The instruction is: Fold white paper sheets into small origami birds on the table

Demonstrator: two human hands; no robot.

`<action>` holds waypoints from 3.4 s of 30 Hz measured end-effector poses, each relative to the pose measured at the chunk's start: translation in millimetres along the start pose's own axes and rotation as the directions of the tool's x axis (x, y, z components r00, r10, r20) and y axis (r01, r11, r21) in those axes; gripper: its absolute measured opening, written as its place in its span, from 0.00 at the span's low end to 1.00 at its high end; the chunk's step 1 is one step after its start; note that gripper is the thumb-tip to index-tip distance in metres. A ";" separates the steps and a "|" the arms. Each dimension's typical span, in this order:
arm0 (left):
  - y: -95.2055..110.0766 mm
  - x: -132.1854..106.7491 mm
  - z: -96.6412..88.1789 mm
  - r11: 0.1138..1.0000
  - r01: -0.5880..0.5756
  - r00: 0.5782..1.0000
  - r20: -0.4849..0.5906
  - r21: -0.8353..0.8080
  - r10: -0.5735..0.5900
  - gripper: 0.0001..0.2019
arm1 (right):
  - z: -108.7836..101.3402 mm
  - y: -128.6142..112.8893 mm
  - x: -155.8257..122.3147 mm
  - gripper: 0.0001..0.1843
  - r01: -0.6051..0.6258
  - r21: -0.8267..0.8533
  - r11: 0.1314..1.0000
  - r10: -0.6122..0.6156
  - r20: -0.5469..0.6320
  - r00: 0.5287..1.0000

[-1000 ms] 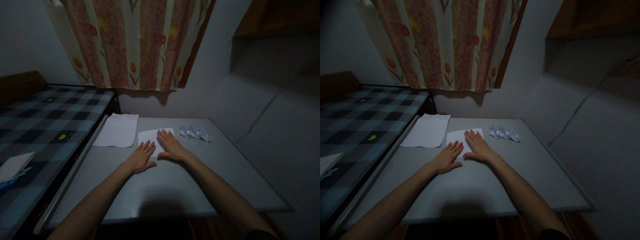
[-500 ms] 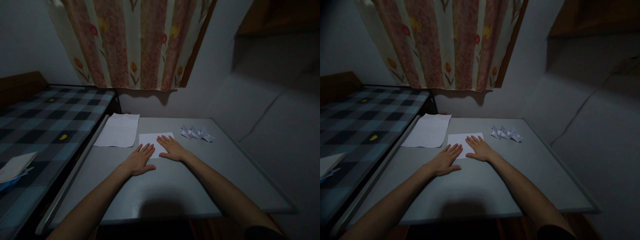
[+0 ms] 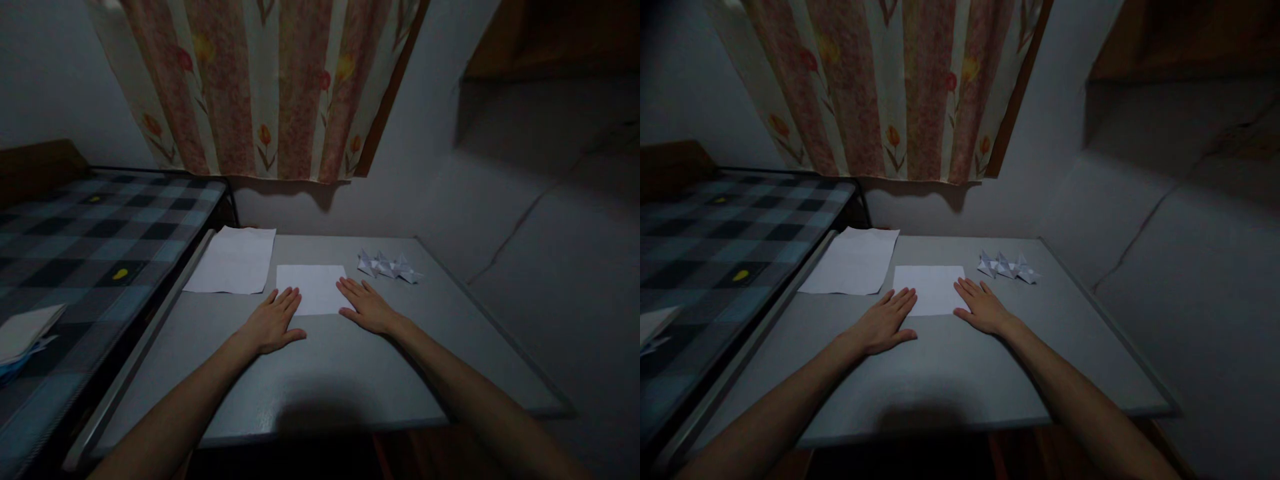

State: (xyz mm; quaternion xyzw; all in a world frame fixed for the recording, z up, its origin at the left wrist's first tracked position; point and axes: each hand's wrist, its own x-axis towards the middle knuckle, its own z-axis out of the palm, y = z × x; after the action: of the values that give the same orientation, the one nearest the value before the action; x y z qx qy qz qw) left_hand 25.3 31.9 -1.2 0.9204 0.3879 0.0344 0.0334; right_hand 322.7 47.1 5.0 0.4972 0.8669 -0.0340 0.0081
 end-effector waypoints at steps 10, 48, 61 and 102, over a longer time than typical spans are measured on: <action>3.2 -1.4 -6.3 0.991 -0.129 0.991 -0.025 -0.022 0.128 0.43 | -16.2 -82.0 -16.8 0.55 -0.192 -0.196 0.962 0.178 -0.088 0.980; -28.2 6.5 1.0 0.984 0.019 0.950 -0.302 -0.176 -0.072 0.11 | -6.4 -17.2 12.6 0.26 0.073 0.472 0.879 -0.020 -0.117 0.993; -12.8 14.8 -7.3 0.941 0.337 0.873 -0.374 -0.003 -0.314 0.14 | 2.0 -34.7 35.3 0.33 -0.250 0.429 0.868 0.384 -0.263 0.885; -22.2 10.2 9.7 0.994 0.052 0.983 -0.170 -0.098 -0.068 0.23 | 7.5 -25.5 66.6 0.44 -0.034 0.633 0.773 0.278 -0.291 0.915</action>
State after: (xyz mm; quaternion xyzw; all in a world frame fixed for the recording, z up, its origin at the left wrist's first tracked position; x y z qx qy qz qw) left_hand 17.5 54.4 -12.4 0.8992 0.4151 0.1315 0.0434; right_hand 267.0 91.2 -4.4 0.5411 0.7483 -0.2199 -0.3144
